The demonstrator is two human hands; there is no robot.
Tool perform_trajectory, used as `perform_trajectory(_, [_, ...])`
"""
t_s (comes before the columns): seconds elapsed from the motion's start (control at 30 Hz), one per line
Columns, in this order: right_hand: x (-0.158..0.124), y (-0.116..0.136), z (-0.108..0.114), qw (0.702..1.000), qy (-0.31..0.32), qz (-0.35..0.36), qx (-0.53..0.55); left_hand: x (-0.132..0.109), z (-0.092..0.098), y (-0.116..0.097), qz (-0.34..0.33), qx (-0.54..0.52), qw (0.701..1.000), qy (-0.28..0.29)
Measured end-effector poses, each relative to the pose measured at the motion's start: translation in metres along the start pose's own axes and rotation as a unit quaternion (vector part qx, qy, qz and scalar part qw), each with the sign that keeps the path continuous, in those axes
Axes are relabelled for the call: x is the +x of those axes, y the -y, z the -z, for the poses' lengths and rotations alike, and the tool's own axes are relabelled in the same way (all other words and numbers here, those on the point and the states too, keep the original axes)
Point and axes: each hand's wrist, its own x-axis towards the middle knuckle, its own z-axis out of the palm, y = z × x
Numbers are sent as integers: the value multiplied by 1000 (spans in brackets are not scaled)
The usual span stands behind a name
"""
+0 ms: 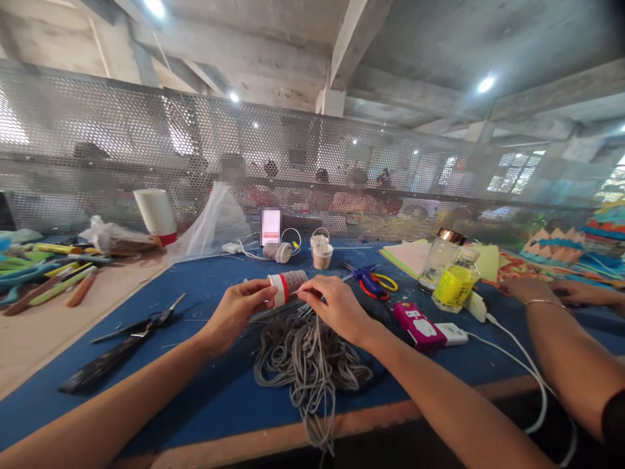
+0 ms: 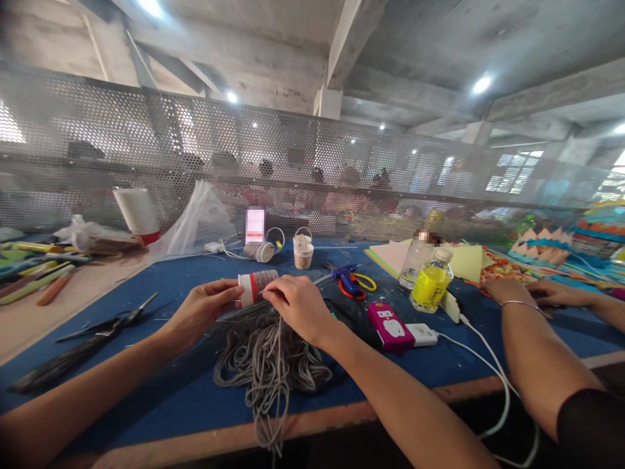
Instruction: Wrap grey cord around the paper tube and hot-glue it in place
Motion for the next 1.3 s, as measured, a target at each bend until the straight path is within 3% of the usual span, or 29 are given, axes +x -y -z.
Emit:
perform_trajectory(0.27, [0, 1, 4, 994, -31, 85, -69, -3, -3, -1, -48, 118, 992, 12])
perform_trajectory(0.57, [1, -1, 2, 991, -91, 90, -44, -9, -6, -6, -40, 150, 986, 54])
perform_trajectory(1.3, [2, -4, 2, 991, -110, 69, -31, -14, -10, -12, -32, 175, 981, 81])
